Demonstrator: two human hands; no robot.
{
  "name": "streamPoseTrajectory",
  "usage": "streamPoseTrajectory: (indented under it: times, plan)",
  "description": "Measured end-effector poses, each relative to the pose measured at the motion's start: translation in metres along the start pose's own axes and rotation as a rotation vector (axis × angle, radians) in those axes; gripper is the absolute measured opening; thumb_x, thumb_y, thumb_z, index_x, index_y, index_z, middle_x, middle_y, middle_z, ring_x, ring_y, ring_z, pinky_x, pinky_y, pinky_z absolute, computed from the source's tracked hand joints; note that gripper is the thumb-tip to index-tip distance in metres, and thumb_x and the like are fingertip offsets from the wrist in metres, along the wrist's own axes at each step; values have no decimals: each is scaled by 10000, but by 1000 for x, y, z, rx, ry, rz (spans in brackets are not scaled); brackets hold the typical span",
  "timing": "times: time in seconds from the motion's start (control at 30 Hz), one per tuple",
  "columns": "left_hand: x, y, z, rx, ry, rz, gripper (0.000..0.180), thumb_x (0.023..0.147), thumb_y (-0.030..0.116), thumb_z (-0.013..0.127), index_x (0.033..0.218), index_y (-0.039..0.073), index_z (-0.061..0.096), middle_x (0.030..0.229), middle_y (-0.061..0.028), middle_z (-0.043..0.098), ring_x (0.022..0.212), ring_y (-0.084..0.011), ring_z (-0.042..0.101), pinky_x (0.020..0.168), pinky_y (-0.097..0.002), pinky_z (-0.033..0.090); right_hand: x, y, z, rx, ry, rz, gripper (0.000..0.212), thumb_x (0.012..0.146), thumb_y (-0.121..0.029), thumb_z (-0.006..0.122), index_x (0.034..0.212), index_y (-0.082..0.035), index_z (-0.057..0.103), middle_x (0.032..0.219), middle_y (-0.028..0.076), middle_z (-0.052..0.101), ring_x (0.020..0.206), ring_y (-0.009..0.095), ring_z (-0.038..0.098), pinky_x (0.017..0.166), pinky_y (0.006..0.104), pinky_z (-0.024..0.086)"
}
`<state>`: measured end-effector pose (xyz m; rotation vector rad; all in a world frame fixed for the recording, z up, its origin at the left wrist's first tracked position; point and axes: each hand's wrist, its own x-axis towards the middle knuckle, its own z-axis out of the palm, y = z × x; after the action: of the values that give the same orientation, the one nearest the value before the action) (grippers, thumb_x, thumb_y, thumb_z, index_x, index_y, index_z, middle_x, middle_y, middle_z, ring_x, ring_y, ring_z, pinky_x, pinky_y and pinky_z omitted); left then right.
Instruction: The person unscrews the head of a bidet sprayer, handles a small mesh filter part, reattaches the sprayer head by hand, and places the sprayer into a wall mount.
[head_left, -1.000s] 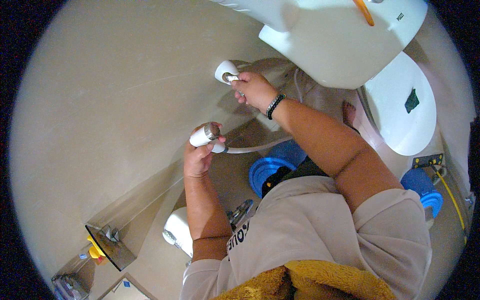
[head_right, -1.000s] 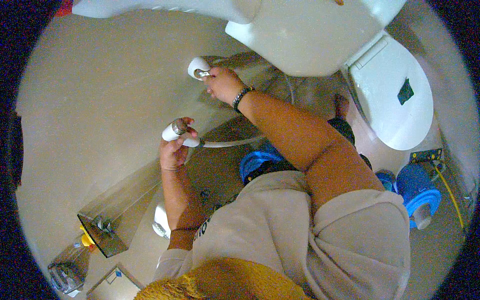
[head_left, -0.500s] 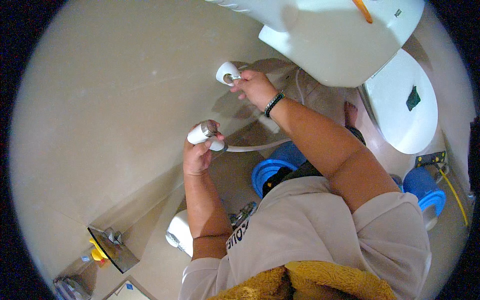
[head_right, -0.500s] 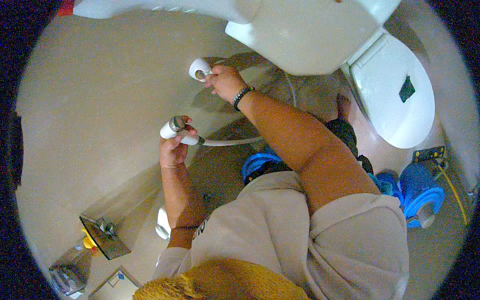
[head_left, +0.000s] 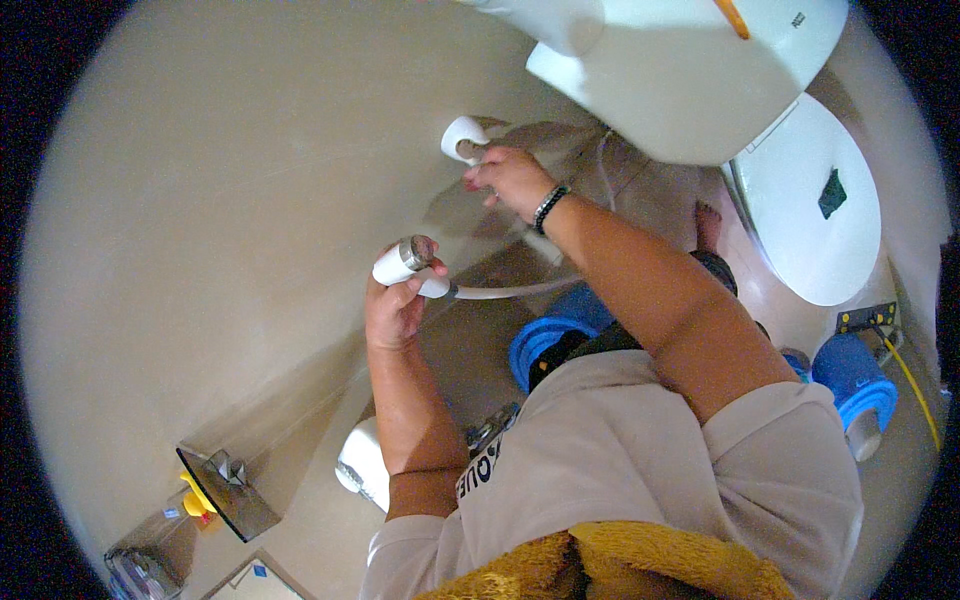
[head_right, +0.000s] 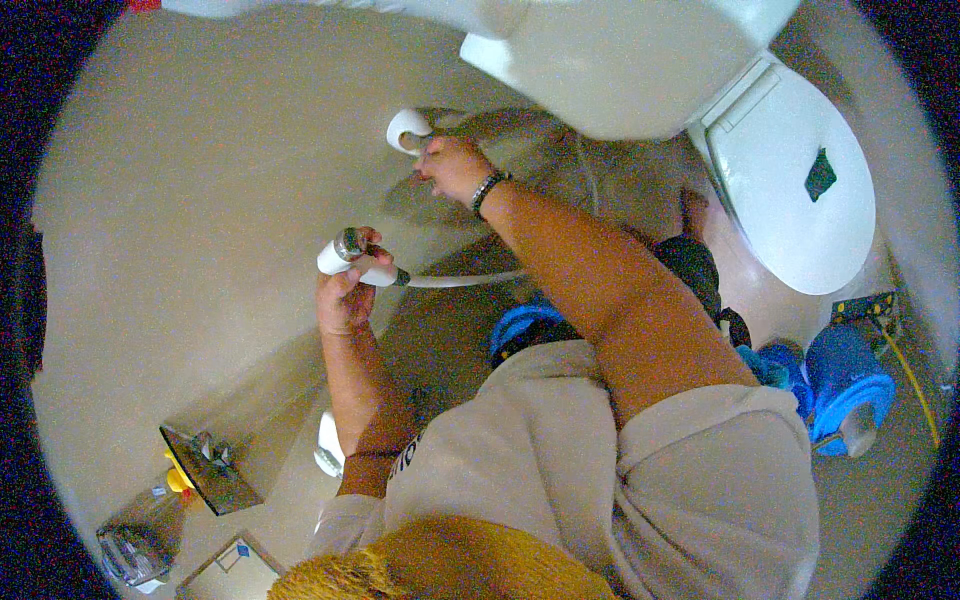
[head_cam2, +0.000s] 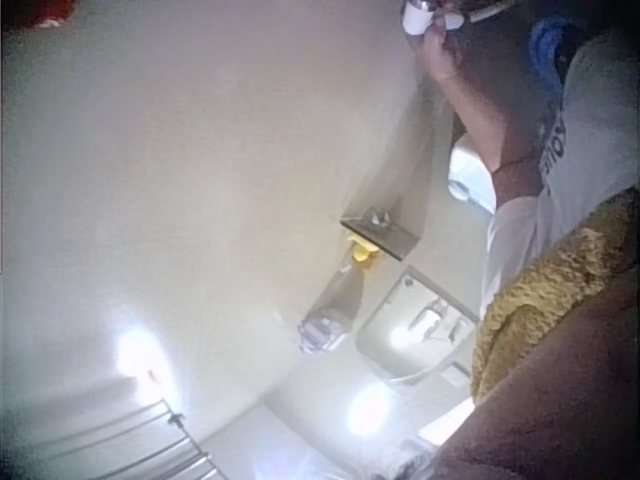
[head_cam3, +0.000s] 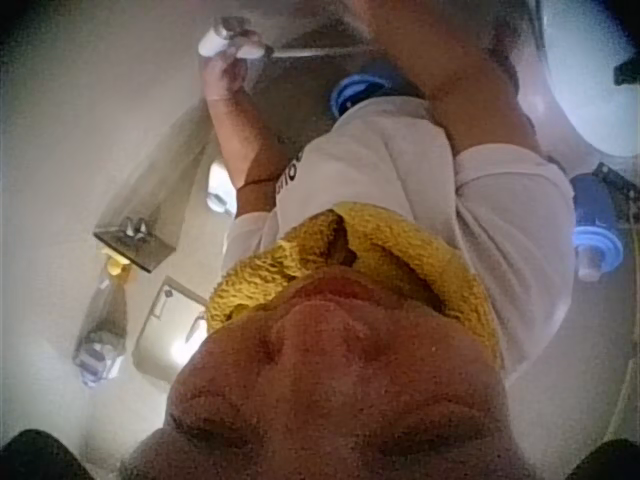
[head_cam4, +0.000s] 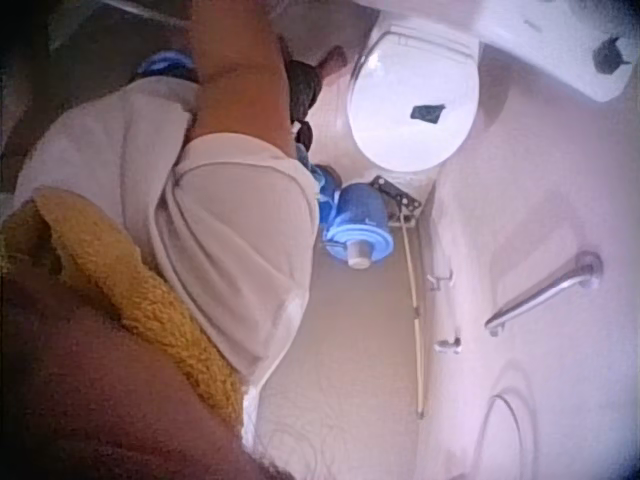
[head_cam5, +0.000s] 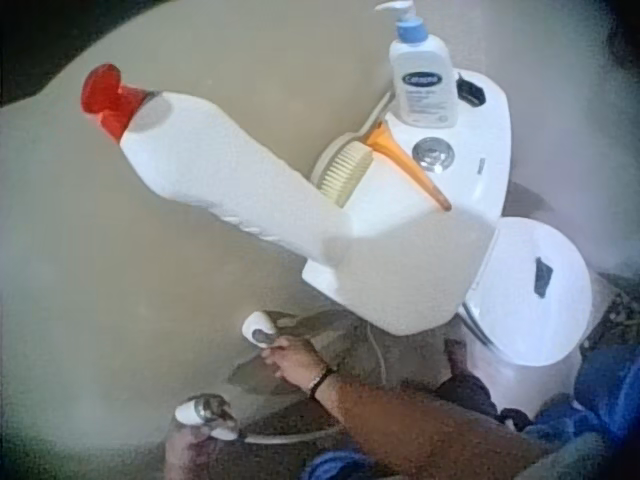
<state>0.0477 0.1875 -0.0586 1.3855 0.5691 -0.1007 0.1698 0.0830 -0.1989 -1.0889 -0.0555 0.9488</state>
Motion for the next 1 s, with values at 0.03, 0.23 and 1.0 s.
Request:
streamPoseTrajectory:
  times: [0.03,0.23,1.0]
  plan:
    - [-2,0,-2,-1,19,10,427,554,80,553,949,-29,435,905,-147,511,721,-237,543,638,-328,435,-4,-5,-2,-46,18,11,151,716,-151,502,772,-19,549,719,63,570,659,129,553,492,229,419]
    - [-11,-5,-13,12,50,9,428,551,86,562,942,-29,431,894,-144,516,719,-234,545,642,-328,436,-16,-10,-13,-68,134,85,141,728,-174,497,731,-42,548,646,28,547,536,108,511,437,229,385]
    - [0,0,-1,23,-1,20,395,559,77,536,929,-28,445,852,-125,520,711,-227,535,636,-322,428,-19,-13,0,-520,436,-315,198,740,-207,478,719,-15,523,656,188,519,657,343,511,596,378,400]
